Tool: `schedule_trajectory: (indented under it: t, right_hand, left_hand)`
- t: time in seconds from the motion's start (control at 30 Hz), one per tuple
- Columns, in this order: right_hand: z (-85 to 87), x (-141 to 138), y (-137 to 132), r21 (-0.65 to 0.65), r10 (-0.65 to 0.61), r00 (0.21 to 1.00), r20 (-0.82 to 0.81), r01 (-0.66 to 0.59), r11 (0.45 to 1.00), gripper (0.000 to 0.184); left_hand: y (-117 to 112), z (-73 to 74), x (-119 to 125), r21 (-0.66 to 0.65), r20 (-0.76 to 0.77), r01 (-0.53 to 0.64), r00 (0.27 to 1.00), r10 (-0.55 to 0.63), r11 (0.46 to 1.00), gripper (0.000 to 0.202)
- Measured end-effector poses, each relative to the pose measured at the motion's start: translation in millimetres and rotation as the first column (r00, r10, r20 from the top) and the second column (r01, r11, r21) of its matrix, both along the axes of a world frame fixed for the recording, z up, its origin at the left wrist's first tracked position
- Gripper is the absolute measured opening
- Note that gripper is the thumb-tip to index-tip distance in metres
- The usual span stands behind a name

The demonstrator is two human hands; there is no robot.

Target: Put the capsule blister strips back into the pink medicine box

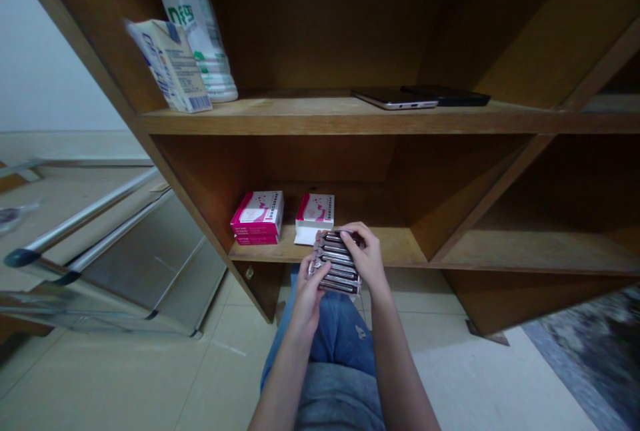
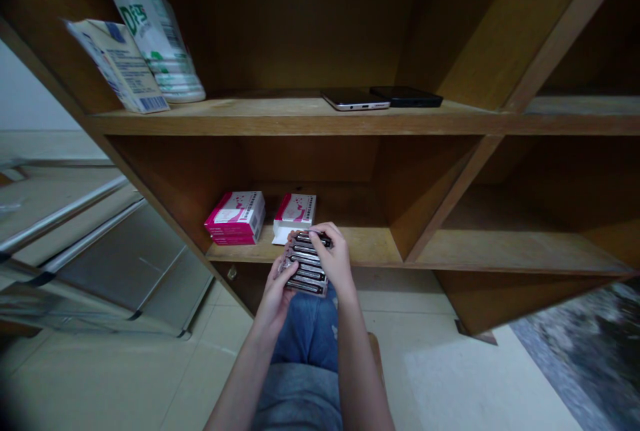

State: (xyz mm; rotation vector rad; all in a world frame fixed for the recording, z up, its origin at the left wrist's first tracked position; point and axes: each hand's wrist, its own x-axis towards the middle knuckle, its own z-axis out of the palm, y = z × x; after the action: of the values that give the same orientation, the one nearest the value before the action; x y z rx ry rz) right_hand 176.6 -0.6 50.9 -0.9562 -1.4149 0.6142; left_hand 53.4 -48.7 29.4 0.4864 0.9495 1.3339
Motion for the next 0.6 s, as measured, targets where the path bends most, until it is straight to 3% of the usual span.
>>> schedule_trajectory:
  t: [0.3, 0.43, 0.6]
  right_hand:
    - [-13.9, -13, -3, -0.001, -0.021, 0.993, 0.113, 0.021, 1.000, 0.015]
    - [-12.7, -18, -4, -0.007, -0.031, 0.983, 0.183, 0.033, 0.999, 0.024]
    - [-8.7, -19, -9, 0.002, -0.036, 0.970, 0.241, 0.037, 0.999, 0.018]
  left_hand:
    - [5, -0.9, -9, -0.022, 0.005, -0.106, 0.994, 0.106, 0.994, 0.045]
    - [7, -4.2, -12, -0.052, 0.030, -0.146, 0.989, 0.148, 0.988, 0.043]
    - [7, -3.7, -11, -0.076, 0.054, -0.137, 0.988, 0.141, 0.988, 0.045]
